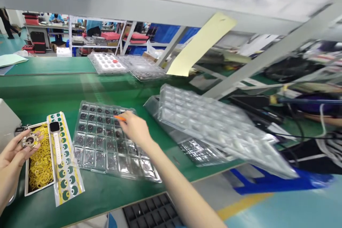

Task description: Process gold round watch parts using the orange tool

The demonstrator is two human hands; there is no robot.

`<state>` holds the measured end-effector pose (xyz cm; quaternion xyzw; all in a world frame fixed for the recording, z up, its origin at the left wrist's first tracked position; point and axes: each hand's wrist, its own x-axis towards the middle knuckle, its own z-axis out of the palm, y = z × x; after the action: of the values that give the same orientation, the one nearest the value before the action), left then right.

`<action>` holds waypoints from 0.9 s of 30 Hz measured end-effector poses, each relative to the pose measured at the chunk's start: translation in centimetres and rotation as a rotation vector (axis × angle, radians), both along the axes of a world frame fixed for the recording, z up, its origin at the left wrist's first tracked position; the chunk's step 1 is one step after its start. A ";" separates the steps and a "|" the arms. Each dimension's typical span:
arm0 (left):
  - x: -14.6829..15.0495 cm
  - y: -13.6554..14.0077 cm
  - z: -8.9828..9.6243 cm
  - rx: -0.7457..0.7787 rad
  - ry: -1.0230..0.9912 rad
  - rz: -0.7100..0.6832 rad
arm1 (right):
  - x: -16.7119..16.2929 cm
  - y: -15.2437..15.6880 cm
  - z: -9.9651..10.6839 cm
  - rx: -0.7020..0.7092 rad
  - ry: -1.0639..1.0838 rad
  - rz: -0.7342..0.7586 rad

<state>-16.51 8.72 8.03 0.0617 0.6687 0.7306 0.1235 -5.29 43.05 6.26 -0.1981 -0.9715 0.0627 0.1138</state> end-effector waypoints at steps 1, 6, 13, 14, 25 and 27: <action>0.0 0.1 0.0 -0.003 -0.001 -0.005 | -0.4 2.2 0.0 0.016 -0.043 -0.038; 0.0 0.6 0.6 -0.037 -0.018 -0.024 | -2.9 8.0 -0.9 0.029 -0.268 0.014; 0.2 0.9 0.7 0.055 -0.091 -0.103 | -3.8 7.9 -0.7 0.012 -0.218 0.072; 0.2 0.9 0.6 0.075 -0.112 -0.136 | -3.8 7.4 -0.6 0.004 -0.160 0.075; 1.2 1.1 -0.3 0.208 -0.157 -0.466 | -4.7 -13.2 1.7 -0.709 0.511 0.502; 1.3 1.2 -0.5 0.198 -0.136 -0.486 | -4.5 -15.1 2.0 -0.884 0.500 0.496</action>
<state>-15.18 9.87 7.58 0.1829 0.5498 0.7437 0.3333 -9.83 27.93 8.25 0.0281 -0.8138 0.5335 0.2286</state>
